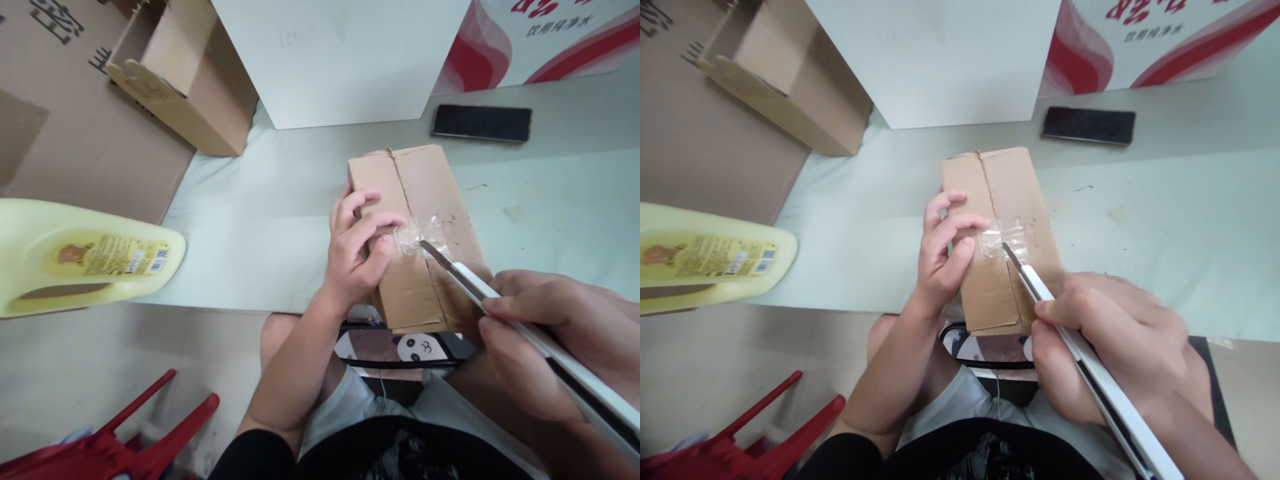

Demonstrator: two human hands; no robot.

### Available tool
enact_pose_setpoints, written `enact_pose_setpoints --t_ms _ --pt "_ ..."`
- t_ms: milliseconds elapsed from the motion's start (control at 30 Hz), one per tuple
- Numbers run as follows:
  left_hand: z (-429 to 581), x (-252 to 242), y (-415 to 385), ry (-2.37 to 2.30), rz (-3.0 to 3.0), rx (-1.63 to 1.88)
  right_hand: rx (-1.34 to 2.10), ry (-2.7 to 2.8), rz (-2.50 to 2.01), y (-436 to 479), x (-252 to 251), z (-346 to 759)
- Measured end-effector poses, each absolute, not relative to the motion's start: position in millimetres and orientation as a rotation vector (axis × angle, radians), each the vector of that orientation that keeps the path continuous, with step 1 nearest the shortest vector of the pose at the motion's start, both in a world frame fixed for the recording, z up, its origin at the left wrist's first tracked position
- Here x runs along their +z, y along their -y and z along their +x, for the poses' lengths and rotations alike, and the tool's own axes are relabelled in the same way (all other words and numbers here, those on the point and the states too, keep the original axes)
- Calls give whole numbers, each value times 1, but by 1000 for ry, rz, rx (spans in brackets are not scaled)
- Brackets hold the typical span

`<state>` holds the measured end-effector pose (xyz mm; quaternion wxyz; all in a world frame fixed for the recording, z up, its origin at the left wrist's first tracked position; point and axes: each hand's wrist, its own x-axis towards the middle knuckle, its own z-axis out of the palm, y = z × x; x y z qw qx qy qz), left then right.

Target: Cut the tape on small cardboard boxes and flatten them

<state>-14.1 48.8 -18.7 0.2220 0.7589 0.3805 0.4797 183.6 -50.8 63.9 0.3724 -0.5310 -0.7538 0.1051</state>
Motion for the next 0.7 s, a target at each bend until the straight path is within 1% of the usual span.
enact_pose_setpoints --t_ms 167,500,700 --pt "-15 -19 -49 -1080 2113 1287 285 1932 -1369 55 65 184" --pt "-24 -16 -50 -1019 2118 1205 105 1737 -1338 47 45 162" --pt "-25 -16 -50 -1031 2106 1159 107 1739 -1337 41 45 160"
